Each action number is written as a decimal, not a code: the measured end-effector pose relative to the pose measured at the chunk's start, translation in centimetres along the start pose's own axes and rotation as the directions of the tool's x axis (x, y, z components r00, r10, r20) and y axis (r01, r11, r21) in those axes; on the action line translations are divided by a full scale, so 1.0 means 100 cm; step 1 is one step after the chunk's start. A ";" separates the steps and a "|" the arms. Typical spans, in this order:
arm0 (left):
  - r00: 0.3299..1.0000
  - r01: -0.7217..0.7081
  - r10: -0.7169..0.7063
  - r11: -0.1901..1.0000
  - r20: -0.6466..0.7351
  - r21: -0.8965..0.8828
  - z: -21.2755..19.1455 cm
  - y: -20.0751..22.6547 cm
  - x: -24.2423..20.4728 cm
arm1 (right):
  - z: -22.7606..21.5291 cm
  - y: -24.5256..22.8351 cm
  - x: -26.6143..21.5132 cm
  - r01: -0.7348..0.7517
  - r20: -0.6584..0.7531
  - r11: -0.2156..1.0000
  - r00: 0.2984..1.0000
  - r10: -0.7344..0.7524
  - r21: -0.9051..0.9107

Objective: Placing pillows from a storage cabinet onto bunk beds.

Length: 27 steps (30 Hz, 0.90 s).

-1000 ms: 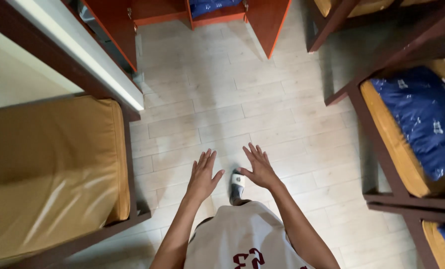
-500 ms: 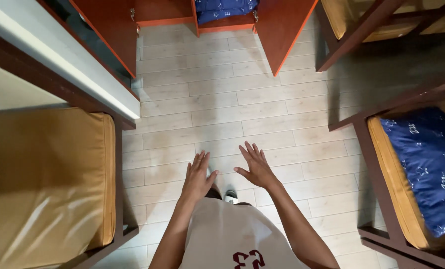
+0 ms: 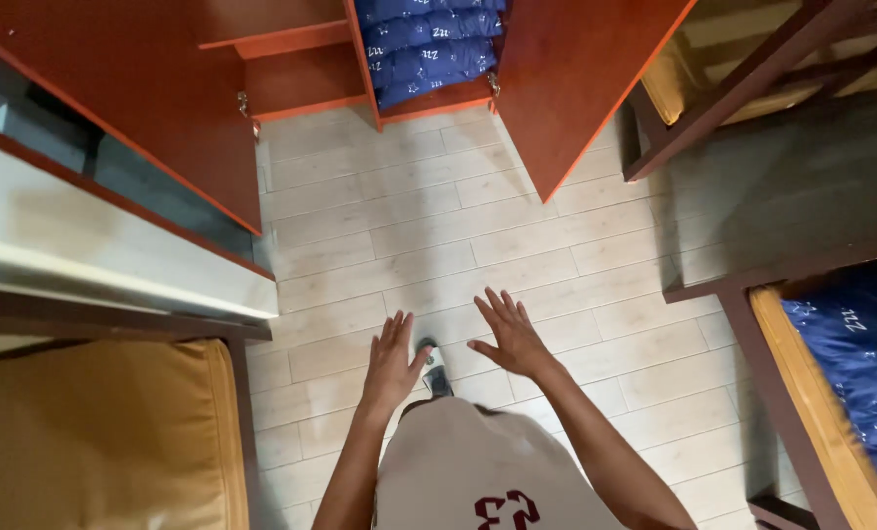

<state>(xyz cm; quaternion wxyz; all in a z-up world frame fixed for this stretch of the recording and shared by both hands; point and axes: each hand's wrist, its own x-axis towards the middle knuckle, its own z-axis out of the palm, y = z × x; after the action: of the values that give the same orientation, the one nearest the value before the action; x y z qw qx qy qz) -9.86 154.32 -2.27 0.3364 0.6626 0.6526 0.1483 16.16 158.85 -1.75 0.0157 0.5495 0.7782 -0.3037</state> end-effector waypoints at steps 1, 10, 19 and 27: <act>1.000 0.000 0.000 1.000 0.012 0.002 -0.011 -0.001 0.017 | -0.011 -0.006 0.014 -0.009 0.004 1.000 1.000 0.009 0.007; 0.998 -0.062 0.062 0.998 0.015 0.019 -0.074 0.000 0.147 | -0.073 -0.016 0.126 -0.022 -0.065 0.997 0.998 0.028 0.079; 0.997 -0.070 0.070 0.998 0.037 0.008 -0.086 0.006 0.306 | -0.120 0.048 0.260 -0.005 -0.154 0.990 0.988 0.027 0.142; 0.994 -0.094 0.093 0.996 -0.055 -0.007 -0.102 0.034 0.466 | -0.205 0.109 0.391 -0.040 -0.025 0.997 0.999 0.042 0.062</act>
<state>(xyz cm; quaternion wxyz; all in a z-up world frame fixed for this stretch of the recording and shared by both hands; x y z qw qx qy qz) -8.91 202.09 -3.98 0.3143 0.6864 0.6291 0.1854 16.50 204.29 -4.01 -0.0054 0.5695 0.7572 -0.3199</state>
